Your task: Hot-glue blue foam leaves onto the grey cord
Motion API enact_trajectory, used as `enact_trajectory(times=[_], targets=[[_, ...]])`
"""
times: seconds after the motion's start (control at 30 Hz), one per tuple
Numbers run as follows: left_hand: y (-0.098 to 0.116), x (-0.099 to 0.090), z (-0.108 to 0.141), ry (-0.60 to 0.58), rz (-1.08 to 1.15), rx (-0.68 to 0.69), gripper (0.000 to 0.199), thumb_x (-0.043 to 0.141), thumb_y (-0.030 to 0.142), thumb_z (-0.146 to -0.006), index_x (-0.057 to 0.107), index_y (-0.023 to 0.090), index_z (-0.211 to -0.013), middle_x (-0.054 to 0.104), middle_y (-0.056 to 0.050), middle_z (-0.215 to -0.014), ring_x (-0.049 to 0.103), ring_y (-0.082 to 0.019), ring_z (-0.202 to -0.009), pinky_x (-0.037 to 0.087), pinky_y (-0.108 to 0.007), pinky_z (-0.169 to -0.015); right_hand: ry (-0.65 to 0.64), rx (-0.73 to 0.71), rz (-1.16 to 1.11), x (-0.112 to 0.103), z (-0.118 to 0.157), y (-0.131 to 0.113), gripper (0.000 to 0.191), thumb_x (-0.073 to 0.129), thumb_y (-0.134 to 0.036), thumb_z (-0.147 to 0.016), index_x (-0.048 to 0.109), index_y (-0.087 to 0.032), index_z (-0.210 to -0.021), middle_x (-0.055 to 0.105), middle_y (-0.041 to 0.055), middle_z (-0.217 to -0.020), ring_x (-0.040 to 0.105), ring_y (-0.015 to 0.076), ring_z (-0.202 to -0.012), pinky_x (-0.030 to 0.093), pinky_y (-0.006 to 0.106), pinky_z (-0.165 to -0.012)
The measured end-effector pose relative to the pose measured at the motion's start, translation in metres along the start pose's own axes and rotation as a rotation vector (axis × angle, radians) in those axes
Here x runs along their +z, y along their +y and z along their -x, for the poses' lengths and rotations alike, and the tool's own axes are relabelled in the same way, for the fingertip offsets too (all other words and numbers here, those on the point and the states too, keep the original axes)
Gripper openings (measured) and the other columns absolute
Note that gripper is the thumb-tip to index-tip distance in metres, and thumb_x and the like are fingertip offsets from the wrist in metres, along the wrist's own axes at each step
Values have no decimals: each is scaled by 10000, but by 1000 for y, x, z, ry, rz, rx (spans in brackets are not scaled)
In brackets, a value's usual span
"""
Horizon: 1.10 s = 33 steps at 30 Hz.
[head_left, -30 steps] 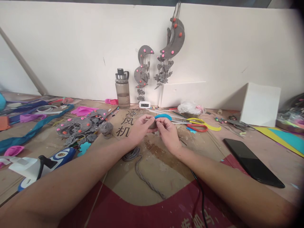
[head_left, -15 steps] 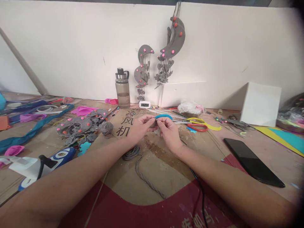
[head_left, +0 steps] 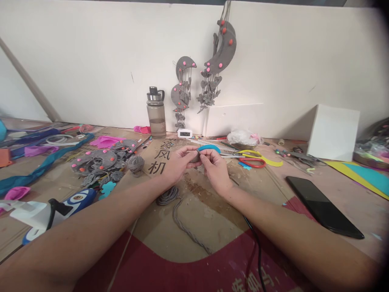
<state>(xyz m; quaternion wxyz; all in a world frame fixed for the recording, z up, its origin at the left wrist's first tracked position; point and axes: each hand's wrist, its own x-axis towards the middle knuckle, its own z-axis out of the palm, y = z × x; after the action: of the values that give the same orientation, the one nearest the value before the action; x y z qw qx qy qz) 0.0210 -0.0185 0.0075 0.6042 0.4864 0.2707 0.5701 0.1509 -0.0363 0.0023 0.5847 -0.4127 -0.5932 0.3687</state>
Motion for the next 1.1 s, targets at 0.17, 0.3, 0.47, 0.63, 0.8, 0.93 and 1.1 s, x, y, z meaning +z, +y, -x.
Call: enact_trajectory(times=[0.17, 0.3, 0.47, 0.63, 0.8, 0.93, 1.1], targets=[[-2, -2, -2, 55, -11, 11, 275, 778, 326, -658, 657, 139, -819, 650, -22, -793, 628, -129, -745, 553, -391, -816, -60, -45, 80, 1, 2, 0, 207, 516, -379, -833, 564, -202, -929, 563, -12, -746, 493, 124, -655, 406, 245, -584], [-1, -7, -8, 130, 17, 30, 253, 764, 315, -661, 639, 140, -793, 643, -7, -756, 613, -110, -687, 561, -362, -774, -95, -86, 175, 2, 6, 0, 195, 483, -341, -869, 570, -194, -963, 613, 15, -846, 541, 141, -750, 431, 263, -668], [6, -27, -22, 243, 82, 78, 217, 719, 282, -707, 605, 142, -826, 668, -29, -767, 662, -143, -708, 561, -354, -762, -233, -340, 417, 5, 19, -10, 196, 430, -273, -919, 569, -190, -1029, 627, 57, -962, 558, 163, -876, 437, 302, -807], [9, -55, -38, 369, 105, 147, 167, 670, 257, -758, 590, 138, -843, 689, -53, -817, 685, -159, -746, 563, -346, -768, -521, -638, 540, 9, 36, -31, 201, 395, -252, -948, 577, -188, -1005, 610, 65, -896, 541, 156, -846, 448, 292, -783], [9, -67, -43, 391, 141, 168, 151, 667, 233, -754, 592, 140, -845, 696, -61, -820, 692, -169, -763, 567, -339, -763, -664, -913, 486, 2, 35, -48, 231, 436, -338, -929, 624, -216, -871, 622, 64, -884, 545, 177, -838, 438, 345, -813], [9, -65, -42, 374, 178, 157, 126, 654, 219, -760, 592, 142, -838, 701, -62, -830, 692, -166, -754, 572, -349, -768, -213, -607, 595, -14, 9, -43, 237, 388, -300, -941, 591, -203, -868, 609, 60, -845, 555, 184, -830, 432, 336, -781], [7, -61, -40, 344, 158, 141, 138, 660, 224, -755, 582, 136, -828, 685, -50, -766, 694, -165, -746, 575, -335, -757, -172, -76, 1183, -33, -22, -16, 289, 507, -400, -874, 580, -123, -906, 637, 178, -927, 603, 278, -877, 428, 375, -754]])
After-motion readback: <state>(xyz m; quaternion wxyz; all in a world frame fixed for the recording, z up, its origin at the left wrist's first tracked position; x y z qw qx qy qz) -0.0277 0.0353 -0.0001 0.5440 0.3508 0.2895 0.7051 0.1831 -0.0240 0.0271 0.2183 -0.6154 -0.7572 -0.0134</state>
